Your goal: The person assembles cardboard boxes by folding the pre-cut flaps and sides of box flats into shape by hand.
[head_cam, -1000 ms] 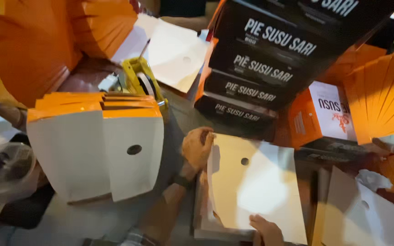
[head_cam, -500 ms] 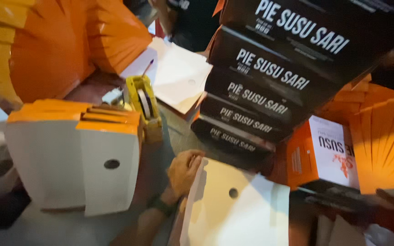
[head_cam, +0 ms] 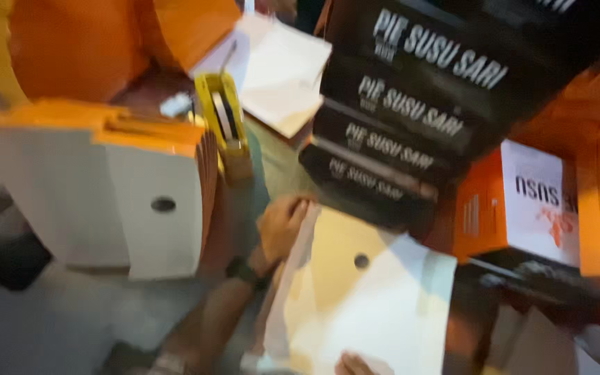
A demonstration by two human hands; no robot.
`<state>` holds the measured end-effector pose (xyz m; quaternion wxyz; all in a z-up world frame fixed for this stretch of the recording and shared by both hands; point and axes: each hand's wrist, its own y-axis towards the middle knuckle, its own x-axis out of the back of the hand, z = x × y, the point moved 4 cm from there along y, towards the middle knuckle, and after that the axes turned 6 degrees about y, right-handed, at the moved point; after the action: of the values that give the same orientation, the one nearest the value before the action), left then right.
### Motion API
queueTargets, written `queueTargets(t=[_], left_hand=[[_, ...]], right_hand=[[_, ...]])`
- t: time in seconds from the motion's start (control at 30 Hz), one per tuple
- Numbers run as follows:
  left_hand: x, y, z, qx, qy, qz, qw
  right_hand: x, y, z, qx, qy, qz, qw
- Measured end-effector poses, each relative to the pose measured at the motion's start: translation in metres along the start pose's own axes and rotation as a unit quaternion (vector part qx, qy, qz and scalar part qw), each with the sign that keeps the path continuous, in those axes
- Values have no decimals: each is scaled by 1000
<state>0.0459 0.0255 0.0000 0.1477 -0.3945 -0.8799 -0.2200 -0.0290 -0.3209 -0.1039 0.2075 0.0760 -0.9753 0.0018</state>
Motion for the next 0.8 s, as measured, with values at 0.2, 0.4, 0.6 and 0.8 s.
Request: queueTargets(t=[0.2,0.4,0.6,0.8], left_hand=[[3,0,-9,18,34,18,999],[9,-4,-21,12,6,44,999],[7,-5,-8,-36,-21,35,999],[8,-2,-14,-43,-12,21,999]], right_hand=[[27,5,5,-329,425,-68,841],[71,16,-36,-527,464,-106,703],[106,49,-90,-558,482,-113,666],[104,50,-94,-561,483,-103,664]])
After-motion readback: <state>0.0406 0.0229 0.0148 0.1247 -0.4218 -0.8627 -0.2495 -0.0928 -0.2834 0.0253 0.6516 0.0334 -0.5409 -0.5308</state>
